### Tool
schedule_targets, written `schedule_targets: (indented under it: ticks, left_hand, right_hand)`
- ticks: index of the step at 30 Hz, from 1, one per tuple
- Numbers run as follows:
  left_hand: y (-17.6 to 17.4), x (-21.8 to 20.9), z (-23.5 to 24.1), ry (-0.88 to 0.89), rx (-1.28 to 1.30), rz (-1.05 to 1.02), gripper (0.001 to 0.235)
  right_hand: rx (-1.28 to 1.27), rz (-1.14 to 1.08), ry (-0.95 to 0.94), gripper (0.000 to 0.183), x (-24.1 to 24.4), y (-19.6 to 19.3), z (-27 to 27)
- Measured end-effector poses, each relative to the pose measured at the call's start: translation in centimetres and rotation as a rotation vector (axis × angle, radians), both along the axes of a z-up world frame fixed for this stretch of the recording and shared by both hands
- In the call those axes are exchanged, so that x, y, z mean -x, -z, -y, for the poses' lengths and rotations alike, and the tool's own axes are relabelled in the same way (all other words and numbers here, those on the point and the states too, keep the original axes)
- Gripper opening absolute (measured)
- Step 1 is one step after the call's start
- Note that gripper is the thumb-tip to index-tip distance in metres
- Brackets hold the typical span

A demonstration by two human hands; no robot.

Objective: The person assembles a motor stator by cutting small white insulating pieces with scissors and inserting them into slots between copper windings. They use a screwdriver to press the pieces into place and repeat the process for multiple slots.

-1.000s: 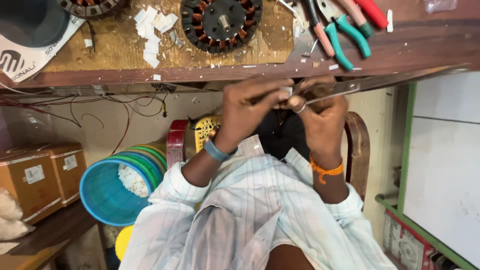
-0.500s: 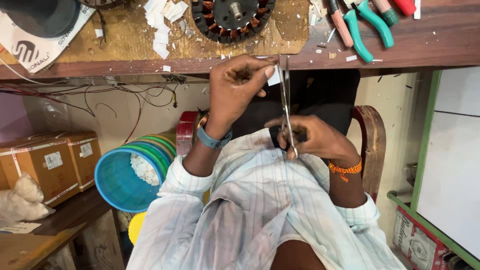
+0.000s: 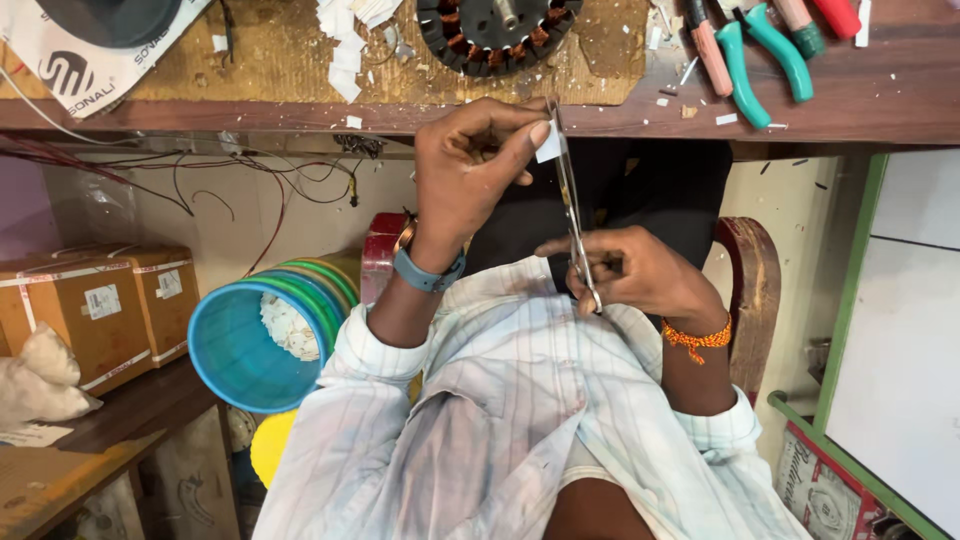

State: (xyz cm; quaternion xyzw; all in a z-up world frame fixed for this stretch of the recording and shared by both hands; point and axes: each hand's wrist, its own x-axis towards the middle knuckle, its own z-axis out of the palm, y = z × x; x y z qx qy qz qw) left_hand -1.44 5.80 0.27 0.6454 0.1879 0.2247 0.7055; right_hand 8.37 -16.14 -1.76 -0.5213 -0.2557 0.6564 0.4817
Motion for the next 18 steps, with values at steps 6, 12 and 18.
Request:
schedule_targets:
  ticks: [6, 12, 18]
  left_hand:
    - [0.22, 0.06, -0.84, 0.012, -0.041, 0.036, 0.015]
    - [0.2, 0.01, -0.58, 0.016, -0.008, 0.03, 0.016]
    - [-0.26, -0.12, -0.36, 0.022, -0.025, 0.027, 0.014]
  right_hand:
    - [0.011, 0.053, 0.0, 0.062, 0.04, -0.36, -0.28]
    - [0.053, 0.079, -0.016, 0.066, -0.16, -0.82, -0.3]
    - [0.062, 0.124, 0.0, 0.066, -0.17, -0.85, -0.24]
